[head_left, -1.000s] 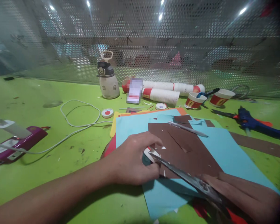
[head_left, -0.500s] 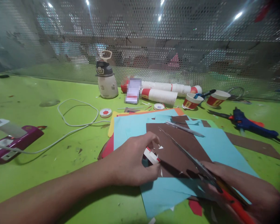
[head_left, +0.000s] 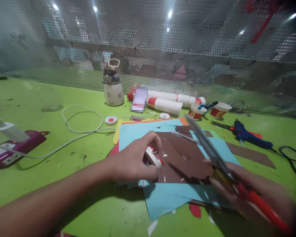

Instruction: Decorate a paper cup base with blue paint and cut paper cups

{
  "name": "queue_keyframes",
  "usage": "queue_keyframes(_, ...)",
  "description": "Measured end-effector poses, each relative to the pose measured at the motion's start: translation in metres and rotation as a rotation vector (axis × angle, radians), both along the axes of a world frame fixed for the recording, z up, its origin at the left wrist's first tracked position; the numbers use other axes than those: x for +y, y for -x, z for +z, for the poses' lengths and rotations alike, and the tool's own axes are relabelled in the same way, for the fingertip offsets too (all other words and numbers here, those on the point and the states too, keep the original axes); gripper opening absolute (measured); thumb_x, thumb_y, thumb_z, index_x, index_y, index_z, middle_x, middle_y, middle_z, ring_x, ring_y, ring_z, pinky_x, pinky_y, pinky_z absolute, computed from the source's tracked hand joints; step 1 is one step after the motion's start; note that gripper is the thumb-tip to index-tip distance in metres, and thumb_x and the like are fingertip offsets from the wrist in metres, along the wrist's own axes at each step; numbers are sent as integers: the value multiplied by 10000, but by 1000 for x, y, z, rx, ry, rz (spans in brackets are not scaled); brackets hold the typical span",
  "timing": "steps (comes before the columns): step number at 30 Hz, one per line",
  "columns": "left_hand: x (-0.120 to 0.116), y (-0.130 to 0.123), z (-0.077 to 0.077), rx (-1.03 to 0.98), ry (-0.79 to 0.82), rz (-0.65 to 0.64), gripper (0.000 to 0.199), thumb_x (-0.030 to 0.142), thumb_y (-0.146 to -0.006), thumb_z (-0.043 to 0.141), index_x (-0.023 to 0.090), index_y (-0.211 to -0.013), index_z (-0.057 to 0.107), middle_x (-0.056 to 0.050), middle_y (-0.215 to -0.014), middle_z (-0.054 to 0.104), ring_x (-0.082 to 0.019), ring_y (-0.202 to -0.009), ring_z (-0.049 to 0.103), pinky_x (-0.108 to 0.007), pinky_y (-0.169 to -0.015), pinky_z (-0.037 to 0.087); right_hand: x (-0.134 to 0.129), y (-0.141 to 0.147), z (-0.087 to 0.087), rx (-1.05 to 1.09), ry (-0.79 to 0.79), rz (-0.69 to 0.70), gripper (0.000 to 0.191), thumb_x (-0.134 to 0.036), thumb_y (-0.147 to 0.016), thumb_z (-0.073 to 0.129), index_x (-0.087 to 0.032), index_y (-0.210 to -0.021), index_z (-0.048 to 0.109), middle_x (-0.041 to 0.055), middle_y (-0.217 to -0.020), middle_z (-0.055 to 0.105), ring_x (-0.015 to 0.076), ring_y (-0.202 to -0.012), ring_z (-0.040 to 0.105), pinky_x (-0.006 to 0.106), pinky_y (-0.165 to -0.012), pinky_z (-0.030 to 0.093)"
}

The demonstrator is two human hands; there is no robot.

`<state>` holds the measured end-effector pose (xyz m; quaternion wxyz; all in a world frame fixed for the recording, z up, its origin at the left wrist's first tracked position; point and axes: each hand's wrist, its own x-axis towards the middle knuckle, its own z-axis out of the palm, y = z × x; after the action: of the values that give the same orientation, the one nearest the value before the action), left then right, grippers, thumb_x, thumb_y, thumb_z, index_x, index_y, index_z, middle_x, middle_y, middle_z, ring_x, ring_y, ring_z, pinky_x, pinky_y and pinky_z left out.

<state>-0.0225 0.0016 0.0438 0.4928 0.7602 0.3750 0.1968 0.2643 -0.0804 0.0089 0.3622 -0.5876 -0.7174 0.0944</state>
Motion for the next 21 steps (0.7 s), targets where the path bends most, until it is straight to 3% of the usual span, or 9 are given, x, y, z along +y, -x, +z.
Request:
queue_keyframes(3, -1, -1, -7, -171, 119, -90, 524, 147, -712, 632, 247, -1174, 406, -5, -977, 535, -171, -804, 586, -325, -693, 476, 4, -2, 8, -72, 4, -44, 301, -485, -863, 641, -291, -1089, 683, 2, -868, 760, 194, -653, 700, 271, -547, 543)
queue_keyframes(6, -5, -3, -13, -211, 181, -183, 626, 158, -719, 646, 272, -1274, 381, -11, -994, 532, -165, -804, 582, -318, -686, 472, 6, 9, 30, -97, 72, 67, 235, -394, -876, 641, -268, -1071, 680, -5, -839, 759, 187, -681, 714, 252, -558, 551)
queue_keyframes(8, -10, -5, -16, -211, 159, -205, 712, 147, -717, 647, 301, -1349, 356, -14, -1015, 536, -157, -792, 578, -310, -678, 469, 6, 25, 44, -13, 95, 113, 196, -334, -847, 665, -254, -1024, 691, -10, -777, 746, 165, -602, 678, 244, -532, 540)
queue_keyframes(11, -15, -9, -20, -178, 87, -244, 863, 127, -722, 633, 331, -1468, 250, -15, -997, 569, -156, -757, 580, -311, -673, 478, 9, 56, 56, 168, 163, 209, 246, -276, -830, 656, -243, -1071, 694, 14, -797, 747, 178, -644, 688, 249, -529, 547)
queue_keyframes(13, -17, -11, -22, -134, 45, -251, 884, 139, -728, 631, 299, -1494, 221, -14, -954, 594, -171, -743, 588, -317, -661, 487, 14, 75, 54, 204, 169, 224, 253, -282, -847, 635, -238, -1090, 685, 29, -877, 752, 177, -697, 696, 262, -583, 567)
queue_keyframes(17, -18, -15, -24, -112, 27, -196, 653, 156, -726, 625, 185, -1345, 417, -1, -857, 569, -170, -709, 555, -294, -599, 468, 23, 97, 41, 258, 178, 270, 280, -266, -830, 634, -206, -1101, 666, 38, -880, 741, 182, -746, 698, 288, -647, 575)
queue_keyframes(21, -18, -16, -29, -188, 47, -183, 595, 123, -737, 607, 182, -1299, 419, 24, -816, 524, -142, -681, 532, -253, -560, 448, 27, 103, 34, 300, 165, 299, 290, -228, -806, 632, -202, -1095, 647, 34, -900, 725, 192, -825, 681, 307, -711, 563)
